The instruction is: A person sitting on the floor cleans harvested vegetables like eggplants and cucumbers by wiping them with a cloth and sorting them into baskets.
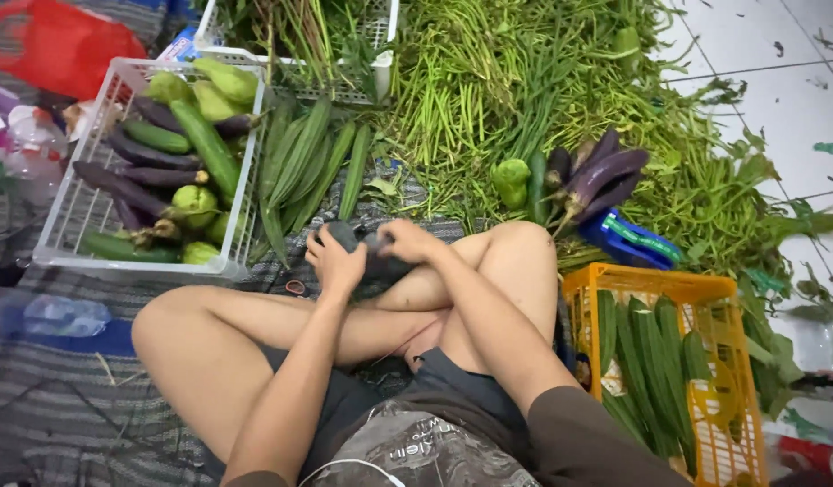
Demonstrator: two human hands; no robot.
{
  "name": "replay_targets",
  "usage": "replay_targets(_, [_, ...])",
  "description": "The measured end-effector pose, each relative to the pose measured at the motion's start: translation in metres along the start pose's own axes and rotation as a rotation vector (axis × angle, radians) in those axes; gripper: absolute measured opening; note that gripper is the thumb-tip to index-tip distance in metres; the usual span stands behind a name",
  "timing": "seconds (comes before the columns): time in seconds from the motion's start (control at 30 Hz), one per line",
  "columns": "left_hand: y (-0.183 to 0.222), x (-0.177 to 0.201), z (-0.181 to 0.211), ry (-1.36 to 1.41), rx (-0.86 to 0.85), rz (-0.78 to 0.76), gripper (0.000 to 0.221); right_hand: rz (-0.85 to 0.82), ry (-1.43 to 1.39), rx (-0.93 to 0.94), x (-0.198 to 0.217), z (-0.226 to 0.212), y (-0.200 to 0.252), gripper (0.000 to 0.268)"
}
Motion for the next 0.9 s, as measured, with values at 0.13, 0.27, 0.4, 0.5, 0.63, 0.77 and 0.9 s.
replay_targets(0.13, [-0.028,-0.020,-0.030,0.340,0.084,-0.078,0.068,0.154,-0.380,0.061,0.021,-0.004,0.003,0.020])
replay_targets(0.27, [-0.023,-0.022,-0.016,0.630,-0.050,-0.164,0.062,0.219,-0.913,0.113,0.025,0.005,0.002,0.027])
replay_targets(0.4, [0.008,-0.003,0.021,0.475,-0.190,-0.333,0.076,0.218,-1.120,0.058,0.025,0.004,0.002,0.037])
replay_targets(0.5, [0.024,0.010,0.042,0.482,-0.310,-0.397,0.090,0.094,-1.414,-0.035,0.042,-0.020,0.035,0.063])
replay_targets(0.63, [0.018,0.001,0.031,0.546,-0.346,-0.477,0.100,0.033,-1.518,0.083,0.061,-0.038,0.050,0.072])
replay_targets(0.77, [0.025,-0.024,0.022,0.612,-0.360,-0.627,0.068,-0.027,-1.694,0.375,0.082,-0.056,0.071,0.077])
replay_targets(0.9, [0.015,-0.030,0.015,0.495,-0.461,-0.449,0.024,0.231,-1.368,0.389,0.076,-0.045,0.058,0.089])
Point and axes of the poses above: each hand's wrist, its own y-axis away from the middle knuckle, its own x-axis out of the back of the hand, z = x × y, the point moved 3 cm from there along -y, towards the middle knuckle, and after that the axes turned 5 degrees about -x, right-handed, at the moved point
